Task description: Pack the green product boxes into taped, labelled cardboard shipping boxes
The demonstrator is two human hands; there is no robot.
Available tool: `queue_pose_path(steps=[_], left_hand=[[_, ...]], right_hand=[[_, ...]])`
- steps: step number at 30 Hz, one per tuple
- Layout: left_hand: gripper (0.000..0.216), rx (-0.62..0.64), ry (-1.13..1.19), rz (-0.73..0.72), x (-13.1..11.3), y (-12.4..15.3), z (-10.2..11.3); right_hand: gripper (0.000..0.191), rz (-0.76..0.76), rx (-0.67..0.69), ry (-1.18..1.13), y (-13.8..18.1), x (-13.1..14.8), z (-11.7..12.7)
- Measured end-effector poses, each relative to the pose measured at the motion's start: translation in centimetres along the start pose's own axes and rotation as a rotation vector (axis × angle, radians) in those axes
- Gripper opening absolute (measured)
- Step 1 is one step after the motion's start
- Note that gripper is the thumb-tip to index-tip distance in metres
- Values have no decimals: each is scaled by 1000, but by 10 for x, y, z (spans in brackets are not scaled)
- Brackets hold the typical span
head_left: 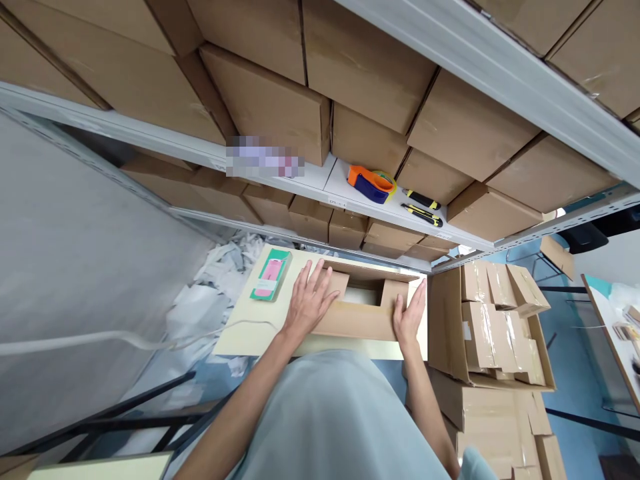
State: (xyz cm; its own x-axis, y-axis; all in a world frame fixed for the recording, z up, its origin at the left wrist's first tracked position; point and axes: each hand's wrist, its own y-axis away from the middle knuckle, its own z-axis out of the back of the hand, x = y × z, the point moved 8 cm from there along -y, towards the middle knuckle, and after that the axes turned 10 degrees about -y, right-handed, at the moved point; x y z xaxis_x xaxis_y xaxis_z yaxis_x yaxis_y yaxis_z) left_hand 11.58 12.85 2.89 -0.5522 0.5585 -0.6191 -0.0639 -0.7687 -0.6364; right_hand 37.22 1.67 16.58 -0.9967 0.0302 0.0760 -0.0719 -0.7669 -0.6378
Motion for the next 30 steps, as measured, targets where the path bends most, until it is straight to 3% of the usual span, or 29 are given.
queue_pose_path(steps=[4, 9, 11, 15, 22, 30], left_hand=[[62, -47, 21, 23, 1, -2, 4], [33, -61, 75, 135, 10, 3, 11], [23, -7, 129, 163, 12, 6, 11], [24, 98, 257, 256, 19, 14, 5], [35, 262, 529, 457, 35, 29, -28], [31, 321, 431, 527, 39, 19, -42]], right_hand=[[75, -37, -26, -55, -3, -4, 1], [40, -115, -107, -162, -3, -11, 12], [35, -144, -41, -219, -2, -9, 11], [33, -262, 136, -282, 9, -9, 9], [51, -562, 354, -464, 16, -30, 5], [36, -599, 533, -168, -7, -28, 0]])
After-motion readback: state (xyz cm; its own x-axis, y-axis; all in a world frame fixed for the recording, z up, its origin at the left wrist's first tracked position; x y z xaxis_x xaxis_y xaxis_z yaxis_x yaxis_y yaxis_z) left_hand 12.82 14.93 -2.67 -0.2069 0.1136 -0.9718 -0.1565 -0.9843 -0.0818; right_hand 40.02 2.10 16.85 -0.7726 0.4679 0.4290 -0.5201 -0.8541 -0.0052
